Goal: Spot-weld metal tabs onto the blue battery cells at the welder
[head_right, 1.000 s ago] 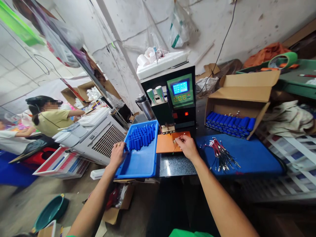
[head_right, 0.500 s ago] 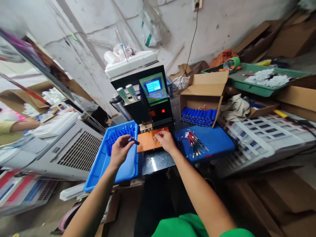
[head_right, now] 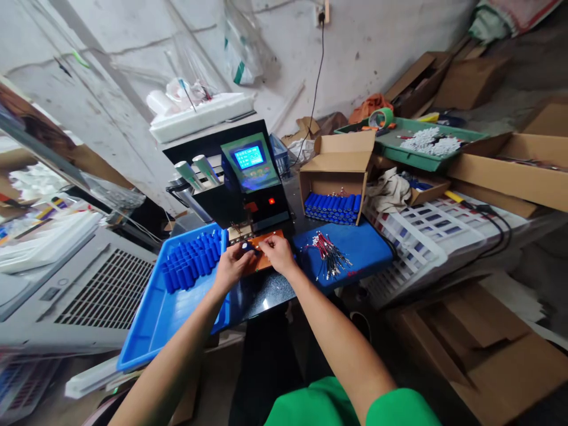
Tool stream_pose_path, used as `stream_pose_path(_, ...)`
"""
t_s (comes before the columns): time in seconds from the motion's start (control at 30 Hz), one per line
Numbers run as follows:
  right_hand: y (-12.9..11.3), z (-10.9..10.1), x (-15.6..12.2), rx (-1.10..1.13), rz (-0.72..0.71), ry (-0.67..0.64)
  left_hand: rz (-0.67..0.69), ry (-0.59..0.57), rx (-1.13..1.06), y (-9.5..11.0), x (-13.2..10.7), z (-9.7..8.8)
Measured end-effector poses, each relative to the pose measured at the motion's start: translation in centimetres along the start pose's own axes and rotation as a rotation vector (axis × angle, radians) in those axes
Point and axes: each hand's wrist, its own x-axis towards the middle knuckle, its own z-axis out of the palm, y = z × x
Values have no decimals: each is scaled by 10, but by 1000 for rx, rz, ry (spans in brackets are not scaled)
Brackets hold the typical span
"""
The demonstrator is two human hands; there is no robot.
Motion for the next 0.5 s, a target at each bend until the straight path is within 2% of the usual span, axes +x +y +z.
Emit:
stream_pose_path(0.23,1,1,0,12,-16,12,-23,-21,-76,-10,-7,9)
stream_pose_path(0.5,-8,8,3,84,15,15,-1,-9,-32,-15,-6,14)
